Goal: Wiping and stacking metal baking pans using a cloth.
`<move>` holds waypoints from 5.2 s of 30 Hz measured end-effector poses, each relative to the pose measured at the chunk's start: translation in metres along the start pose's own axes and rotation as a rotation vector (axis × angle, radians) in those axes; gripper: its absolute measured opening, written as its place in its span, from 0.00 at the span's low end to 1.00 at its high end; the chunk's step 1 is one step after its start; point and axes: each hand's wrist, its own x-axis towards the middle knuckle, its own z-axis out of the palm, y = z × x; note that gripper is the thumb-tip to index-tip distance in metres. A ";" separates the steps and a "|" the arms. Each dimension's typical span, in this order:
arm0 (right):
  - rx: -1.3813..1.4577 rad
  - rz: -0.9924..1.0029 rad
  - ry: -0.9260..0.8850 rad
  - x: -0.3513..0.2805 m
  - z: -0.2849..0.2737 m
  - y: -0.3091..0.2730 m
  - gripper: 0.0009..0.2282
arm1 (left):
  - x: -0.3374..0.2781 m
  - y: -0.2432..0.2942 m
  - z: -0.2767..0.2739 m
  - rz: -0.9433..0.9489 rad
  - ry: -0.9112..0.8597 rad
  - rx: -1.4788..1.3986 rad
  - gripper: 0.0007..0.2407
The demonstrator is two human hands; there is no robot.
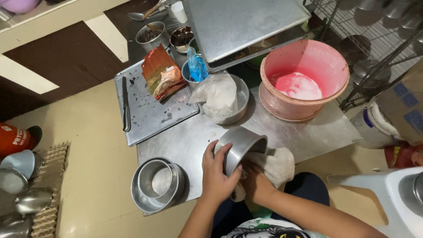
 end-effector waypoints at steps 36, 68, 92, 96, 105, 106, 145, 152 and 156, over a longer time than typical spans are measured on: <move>0.317 0.102 -0.279 0.056 -0.194 -0.043 0.39 | 0.007 0.011 -0.072 0.055 -0.064 -0.021 0.33; 1.057 0.593 -0.865 -0.268 -0.178 0.016 0.21 | 0.017 -0.020 -0.057 -0.006 -0.138 -0.001 0.35; 0.963 0.832 -1.254 -0.180 -0.214 0.057 0.15 | 0.015 -0.025 -0.053 0.010 -0.077 -0.017 0.36; 0.880 0.244 -0.940 -0.105 -0.216 0.026 0.08 | 0.012 -0.018 -0.057 -0.003 -0.089 -0.008 0.36; 0.466 0.090 0.054 0.048 -0.166 -0.024 0.23 | 0.016 -0.023 -0.051 0.047 -0.014 -0.031 0.34; 0.432 0.018 0.131 0.056 -0.155 -0.025 0.31 | 0.016 -0.023 -0.052 0.042 -0.010 -0.061 0.34; 0.004 0.316 0.042 0.066 -0.160 -0.030 0.30 | 0.088 0.029 -0.064 0.084 -0.207 -0.064 0.32; 0.088 0.236 0.026 0.066 -0.168 -0.037 0.28 | -0.006 -0.047 -0.007 0.136 0.051 -0.214 0.33; 0.158 0.262 -0.011 0.064 -0.157 -0.031 0.26 | -0.033 -0.075 0.017 0.199 0.080 -0.303 0.37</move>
